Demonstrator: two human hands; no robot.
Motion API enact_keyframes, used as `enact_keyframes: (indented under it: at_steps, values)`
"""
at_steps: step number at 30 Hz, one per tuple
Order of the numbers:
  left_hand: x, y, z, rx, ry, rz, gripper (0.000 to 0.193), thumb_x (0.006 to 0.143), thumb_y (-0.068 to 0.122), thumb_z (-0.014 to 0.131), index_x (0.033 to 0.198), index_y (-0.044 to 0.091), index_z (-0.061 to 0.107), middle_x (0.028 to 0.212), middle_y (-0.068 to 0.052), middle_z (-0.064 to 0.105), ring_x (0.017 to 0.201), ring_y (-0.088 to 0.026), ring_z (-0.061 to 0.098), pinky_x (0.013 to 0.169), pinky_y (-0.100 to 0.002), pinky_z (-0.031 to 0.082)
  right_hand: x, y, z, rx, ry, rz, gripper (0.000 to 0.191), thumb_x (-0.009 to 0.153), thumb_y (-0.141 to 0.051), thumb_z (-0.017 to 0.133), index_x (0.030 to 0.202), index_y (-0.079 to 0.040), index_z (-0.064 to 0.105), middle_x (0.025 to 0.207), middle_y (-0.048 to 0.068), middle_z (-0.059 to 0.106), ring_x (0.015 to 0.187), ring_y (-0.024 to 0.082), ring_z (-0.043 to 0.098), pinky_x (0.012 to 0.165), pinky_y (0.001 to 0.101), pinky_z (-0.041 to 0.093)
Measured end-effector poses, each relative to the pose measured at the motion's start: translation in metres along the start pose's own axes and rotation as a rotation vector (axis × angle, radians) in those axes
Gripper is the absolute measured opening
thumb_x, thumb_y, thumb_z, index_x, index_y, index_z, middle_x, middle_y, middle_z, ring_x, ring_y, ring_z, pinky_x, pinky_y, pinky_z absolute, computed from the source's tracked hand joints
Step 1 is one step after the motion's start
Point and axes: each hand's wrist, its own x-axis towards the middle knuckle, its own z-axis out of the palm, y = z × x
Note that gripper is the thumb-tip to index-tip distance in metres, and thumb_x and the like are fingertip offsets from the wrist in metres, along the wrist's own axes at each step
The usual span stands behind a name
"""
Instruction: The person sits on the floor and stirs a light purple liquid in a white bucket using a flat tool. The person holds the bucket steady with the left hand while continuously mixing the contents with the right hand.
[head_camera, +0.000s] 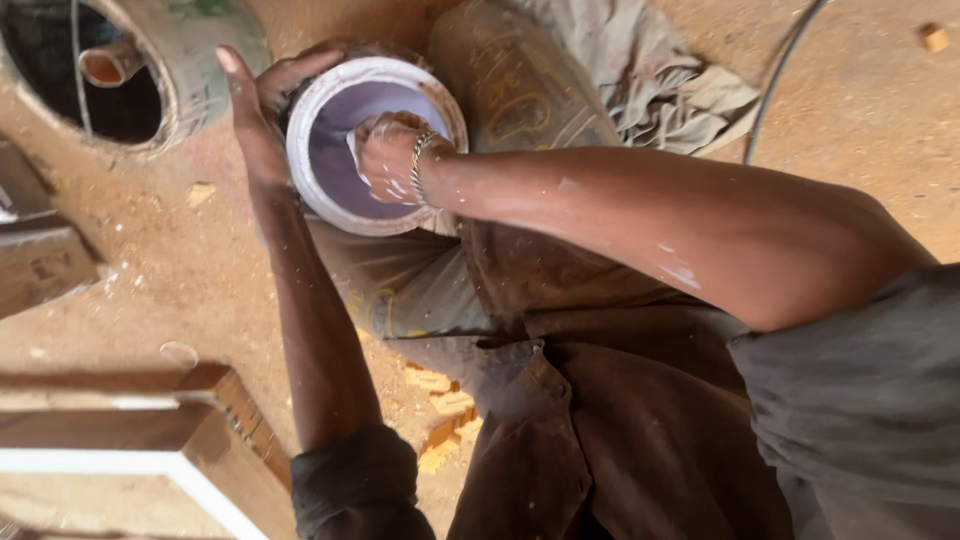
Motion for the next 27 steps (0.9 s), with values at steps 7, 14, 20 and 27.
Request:
enact_keyframes:
  at_steps: [7, 14, 20, 27]
  values:
    - [-0.002, 0.005, 0.008, 0.069, 0.112, -0.045, 0.094, 0.105, 0.073, 0.021, 0.113, 0.0, 0.079, 0.107, -0.018, 0.079, 0.099, -0.027, 0.078, 0.102, -0.04, 0.062, 0.015, -0.005, 0.013, 1.283, 0.11, 0.51, 0.032, 0.1, -0.02, 0.063, 0.116, 0.007, 0.065, 0.083, 0.018, 0.07, 0.063, 0.021, 0.069, 0.046, 0.0314, 0.057]
    - [0.0, 0.001, 0.024, 0.139, -0.074, 0.041, 0.089, 0.103, 0.073, 0.026, 0.112, 0.0, 0.076, 0.106, -0.017, 0.078, 0.097, -0.025, 0.077, 0.102, -0.041, 0.061, 0.0, -0.023, 0.033, 2.403, 0.086, 0.953, 0.027, 0.095, -0.023, 0.065, 0.116, -0.008, 0.072, 0.066, 0.005, 0.061, 0.046, 0.012, 0.048, 0.034, 0.0273, 0.035]
    - [0.001, 0.005, 0.039, 0.225, 0.02, -0.033, 0.082, 0.102, 0.069, 0.034, 0.108, 0.001, 0.079, 0.105, -0.018, 0.078, 0.093, -0.027, 0.075, 0.095, -0.042, 0.061, -0.006, -0.036, 0.049, 2.014, 0.311, 1.137, 0.037, 0.095, -0.029, 0.067, 0.124, -0.006, 0.067, 0.079, 0.006, 0.07, 0.058, 0.012, 0.064, 0.05, 0.0267, 0.051]
    - [-0.005, 0.007, 0.048, 0.021, -0.05, 0.044, 0.073, 0.107, 0.064, 0.043, 0.105, -0.002, 0.075, 0.121, -0.02, 0.077, 0.111, -0.028, 0.075, 0.109, -0.042, 0.057, -0.012, -0.038, 0.042, 1.753, 0.014, 0.999, 0.04, 0.101, -0.027, 0.054, 0.136, -0.009, 0.058, 0.112, 0.015, 0.074, 0.089, 0.021, 0.075, 0.074, 0.0352, 0.065]
